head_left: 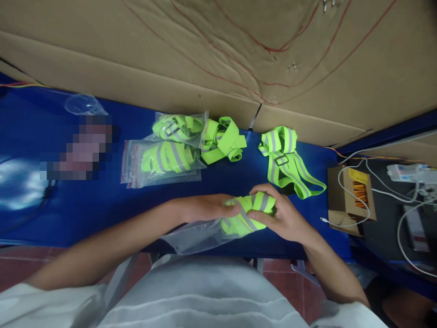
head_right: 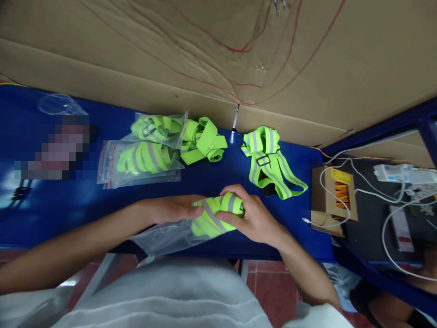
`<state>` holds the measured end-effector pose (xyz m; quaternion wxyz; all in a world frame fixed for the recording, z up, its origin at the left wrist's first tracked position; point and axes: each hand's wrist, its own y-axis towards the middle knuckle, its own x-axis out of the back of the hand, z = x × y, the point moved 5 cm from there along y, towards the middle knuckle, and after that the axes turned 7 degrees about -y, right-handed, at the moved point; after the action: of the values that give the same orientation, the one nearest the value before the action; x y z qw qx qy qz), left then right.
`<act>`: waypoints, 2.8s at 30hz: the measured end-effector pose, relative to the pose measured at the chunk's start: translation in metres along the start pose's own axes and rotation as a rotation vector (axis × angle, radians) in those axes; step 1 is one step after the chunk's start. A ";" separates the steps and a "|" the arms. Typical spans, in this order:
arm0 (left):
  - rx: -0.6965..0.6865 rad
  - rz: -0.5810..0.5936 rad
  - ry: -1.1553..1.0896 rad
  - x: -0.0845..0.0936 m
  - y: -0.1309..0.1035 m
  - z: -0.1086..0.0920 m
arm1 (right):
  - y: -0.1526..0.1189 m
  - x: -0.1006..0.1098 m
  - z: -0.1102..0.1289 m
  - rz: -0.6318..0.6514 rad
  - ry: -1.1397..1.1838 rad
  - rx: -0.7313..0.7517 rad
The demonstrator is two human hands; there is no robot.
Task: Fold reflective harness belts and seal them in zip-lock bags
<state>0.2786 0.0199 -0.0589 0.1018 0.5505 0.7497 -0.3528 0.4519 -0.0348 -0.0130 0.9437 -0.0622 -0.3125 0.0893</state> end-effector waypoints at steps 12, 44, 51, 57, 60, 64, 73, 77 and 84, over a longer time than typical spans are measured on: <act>-0.097 -0.168 0.350 0.016 0.004 -0.016 | 0.014 -0.023 -0.034 -0.068 0.247 -0.203; -0.606 -0.269 -0.173 0.038 -0.008 -0.019 | 0.029 -0.004 0.019 -0.259 -0.274 0.431; -0.463 -0.458 0.055 0.051 -0.005 -0.006 | 0.047 -0.018 -0.046 -0.257 0.365 -0.075; -0.465 -0.709 0.153 0.071 -0.015 0.006 | 0.054 -0.020 -0.065 -0.094 0.551 -0.259; -0.488 -0.735 0.165 0.074 -0.016 0.008 | 0.056 -0.019 -0.070 -0.097 0.600 -0.294; -0.494 -0.823 0.181 0.074 -0.017 0.010 | 0.057 -0.020 -0.070 -0.113 0.578 -0.285; -0.564 -0.892 0.239 0.070 -0.023 0.004 | 0.054 -0.026 -0.057 -0.223 0.388 -0.133; -0.594 -0.846 0.232 0.068 -0.023 0.003 | 0.053 -0.030 -0.057 -0.218 0.425 -0.125; -0.594 -0.931 0.250 0.067 -0.025 0.001 | 0.055 -0.038 -0.049 -0.214 0.390 -0.110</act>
<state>0.2307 0.0659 -0.0853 -0.0037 0.1469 0.9869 -0.0665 0.4441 0.0078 -0.0835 0.9855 -0.0965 -0.1333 -0.0420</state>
